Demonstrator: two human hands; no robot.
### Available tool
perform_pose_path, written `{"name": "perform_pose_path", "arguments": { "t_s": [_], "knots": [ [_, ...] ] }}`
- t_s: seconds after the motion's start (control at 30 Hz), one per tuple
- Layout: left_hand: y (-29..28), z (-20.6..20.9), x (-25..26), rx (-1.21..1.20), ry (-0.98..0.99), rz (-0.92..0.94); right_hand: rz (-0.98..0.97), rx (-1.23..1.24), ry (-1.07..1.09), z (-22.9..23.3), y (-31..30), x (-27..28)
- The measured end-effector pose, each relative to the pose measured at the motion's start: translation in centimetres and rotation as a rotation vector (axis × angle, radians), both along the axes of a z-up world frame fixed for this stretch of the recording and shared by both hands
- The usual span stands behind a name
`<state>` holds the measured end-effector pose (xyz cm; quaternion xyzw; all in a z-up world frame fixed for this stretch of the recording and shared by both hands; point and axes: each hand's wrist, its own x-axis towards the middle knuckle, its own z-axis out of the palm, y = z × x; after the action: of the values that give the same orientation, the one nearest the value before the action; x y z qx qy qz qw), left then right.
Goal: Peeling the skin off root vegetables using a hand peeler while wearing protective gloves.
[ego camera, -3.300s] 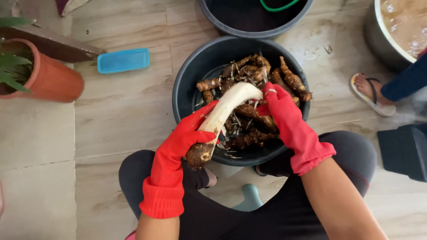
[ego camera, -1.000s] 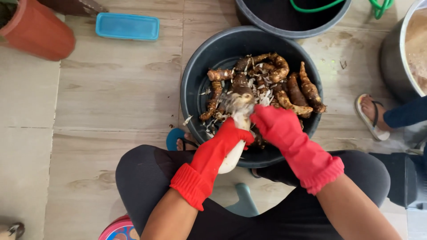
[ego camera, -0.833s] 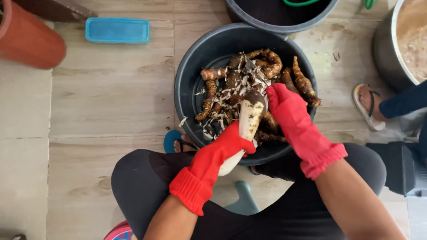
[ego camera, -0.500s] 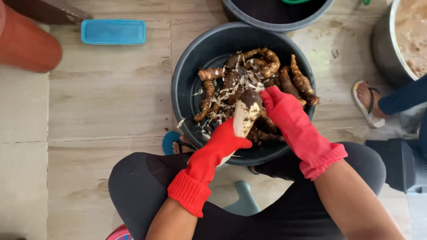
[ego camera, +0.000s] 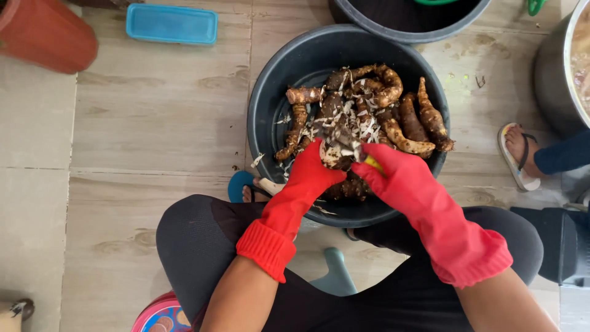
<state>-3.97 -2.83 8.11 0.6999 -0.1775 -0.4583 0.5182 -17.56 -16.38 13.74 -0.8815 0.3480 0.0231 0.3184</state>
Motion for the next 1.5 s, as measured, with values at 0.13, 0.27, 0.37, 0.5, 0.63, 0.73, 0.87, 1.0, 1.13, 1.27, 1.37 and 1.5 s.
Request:
{"name": "perform_pose_path", "arguments": {
  "t_s": [0.13,0.27,0.37,0.5,0.63,0.73,0.87,1.0,1.13,1.27,1.37,1.5],
  "knots": [
    [-0.3,0.3,0.3,0.142,-0.107,-0.019,0.065,-0.077,-0.057,-1.9,0.1,-0.4],
    [-0.3,0.0,1.0,0.239,-0.234,-0.063,0.132,-0.182,-0.038,-3.1,-0.2,-1.2],
    [-0.1,-0.5,1.6,0.286,-0.28,-0.08,0.15,-0.193,-0.021,-4.0,-0.5,-1.7],
    [0.0,0.1,2.0,0.316,-0.319,-0.096,0.166,-0.204,0.006,-4.3,-0.6,-1.8],
    [-0.3,-4.0,1.7,0.39,-0.465,-0.079,0.165,-0.19,0.056,-4.9,-0.7,-1.7],
    [0.1,-2.5,1.1,0.32,-0.466,-0.07,0.166,-0.179,0.098,-6.1,-0.7,-1.4],
    [0.3,-3.6,0.7,0.341,-0.392,-0.006,0.124,-0.142,0.072,-7.5,-0.6,-0.7],
    [1.1,-5.3,1.1,0.255,-0.584,-0.087,0.118,-0.043,0.034,-7.0,-0.7,0.2],
    [0.8,-4.5,1.3,0.25,-0.533,-0.042,0.109,0.021,0.03,-5.4,-0.1,0.1],
    [0.9,-7.3,1.8,0.209,-0.603,-0.078,0.116,0.046,0.027,-4.0,-0.1,0.3],
    [0.9,-7.7,2.1,0.156,-0.442,-0.122,0.141,0.057,0.032,-3.6,-0.9,0.7],
    [0.9,-6.9,2.3,0.2,-0.324,-0.155,0.16,0.07,0.065,-5.4,-1.9,0.7]
  ]
}}
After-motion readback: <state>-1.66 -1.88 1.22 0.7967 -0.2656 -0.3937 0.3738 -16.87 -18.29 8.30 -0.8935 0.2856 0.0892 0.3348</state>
